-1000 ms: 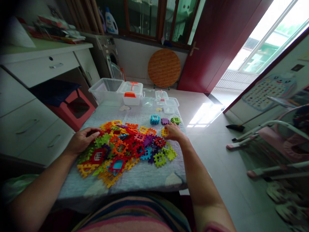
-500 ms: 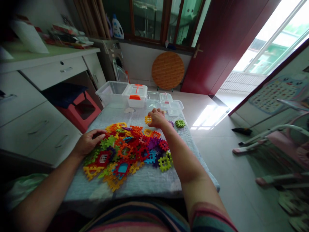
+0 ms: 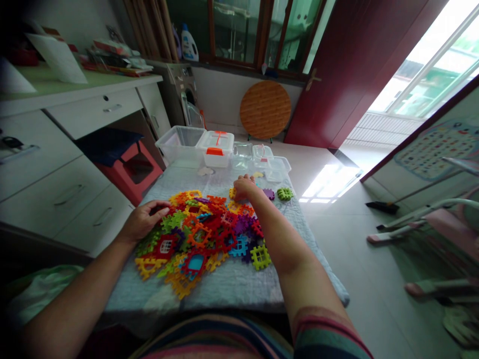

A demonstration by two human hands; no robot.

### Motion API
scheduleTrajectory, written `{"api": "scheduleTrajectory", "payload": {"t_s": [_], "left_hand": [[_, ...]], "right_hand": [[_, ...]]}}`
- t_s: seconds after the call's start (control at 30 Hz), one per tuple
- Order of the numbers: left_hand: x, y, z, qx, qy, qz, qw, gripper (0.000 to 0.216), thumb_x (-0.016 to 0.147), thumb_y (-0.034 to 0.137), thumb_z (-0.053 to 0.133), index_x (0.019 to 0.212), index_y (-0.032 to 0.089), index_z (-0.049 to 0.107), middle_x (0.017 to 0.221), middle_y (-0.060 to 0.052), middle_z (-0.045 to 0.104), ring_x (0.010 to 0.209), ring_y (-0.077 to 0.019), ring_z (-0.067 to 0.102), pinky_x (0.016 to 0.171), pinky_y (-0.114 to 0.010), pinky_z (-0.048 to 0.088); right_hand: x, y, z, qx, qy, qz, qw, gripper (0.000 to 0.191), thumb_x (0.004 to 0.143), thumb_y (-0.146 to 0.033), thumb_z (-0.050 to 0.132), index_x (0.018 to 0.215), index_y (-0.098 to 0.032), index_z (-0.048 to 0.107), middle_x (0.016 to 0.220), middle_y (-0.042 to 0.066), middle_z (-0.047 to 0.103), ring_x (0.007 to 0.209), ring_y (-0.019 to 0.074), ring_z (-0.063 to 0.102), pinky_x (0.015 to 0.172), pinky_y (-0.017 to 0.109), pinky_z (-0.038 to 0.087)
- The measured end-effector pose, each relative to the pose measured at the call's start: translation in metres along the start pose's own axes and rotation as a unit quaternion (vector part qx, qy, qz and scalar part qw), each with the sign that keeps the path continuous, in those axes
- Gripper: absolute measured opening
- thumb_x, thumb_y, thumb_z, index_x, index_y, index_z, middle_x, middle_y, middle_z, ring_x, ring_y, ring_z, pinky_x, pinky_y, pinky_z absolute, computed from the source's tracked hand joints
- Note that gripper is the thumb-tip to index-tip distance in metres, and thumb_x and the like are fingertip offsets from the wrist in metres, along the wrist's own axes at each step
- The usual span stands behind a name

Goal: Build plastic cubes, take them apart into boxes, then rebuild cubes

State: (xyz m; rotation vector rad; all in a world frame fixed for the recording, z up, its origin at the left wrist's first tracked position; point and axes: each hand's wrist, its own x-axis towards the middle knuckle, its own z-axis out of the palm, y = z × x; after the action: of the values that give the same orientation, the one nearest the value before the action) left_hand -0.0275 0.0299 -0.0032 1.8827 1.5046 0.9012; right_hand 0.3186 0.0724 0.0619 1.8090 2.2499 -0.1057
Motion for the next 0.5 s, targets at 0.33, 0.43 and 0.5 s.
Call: {"api": "scheduleTrajectory", "payload": {"t_s": [0.33,0.43,0.5], "left_hand": [[0.0,0.002,0.0,0.005,0.005,0.0,1.0,0.044,0.075,0.056,0.06,0.098,0.019,0.071,0.098,-0.005,0.075,0.088,-0.0242,0.069,0.086,-0.032,0.053],[0.001,0.0,0.001,0.005,0.004,0.002,1.0,0.044,0.076,0.055,0.06,0.098,0.019,0.071,0.1,-0.006,0.075,0.09,-0.0245,0.069,0.088,-0.033,0.052],[0.001,-0.001,0.001,0.004,0.005,0.004,1.0,0.043,0.077,0.055,0.059,0.098,0.019,0.071,0.1,-0.006,0.075,0.091,-0.0245,0.068,0.089,-0.033,0.052]], "right_hand": [[-0.006,0.006,-0.009,0.061,0.043,-0.006,0.997,0.057,0.072,-0.04,0.077,0.124,-0.018,0.067,0.129,0.017,0.059,0.12,0.037,0.049,0.096,0.049,0.043],[-0.012,-0.001,-0.013,0.145,0.082,-0.064,0.984,0.04,0.083,-0.026,0.066,0.122,-0.017,0.067,0.126,0.013,0.064,0.114,0.0271,0.058,0.097,0.038,0.045],[-0.015,-0.014,-0.013,0.195,0.084,-0.112,0.971,0.036,0.086,-0.016,0.058,0.12,-0.015,0.068,0.121,0.011,0.068,0.109,0.0212,0.062,0.096,0.031,0.045]]}}
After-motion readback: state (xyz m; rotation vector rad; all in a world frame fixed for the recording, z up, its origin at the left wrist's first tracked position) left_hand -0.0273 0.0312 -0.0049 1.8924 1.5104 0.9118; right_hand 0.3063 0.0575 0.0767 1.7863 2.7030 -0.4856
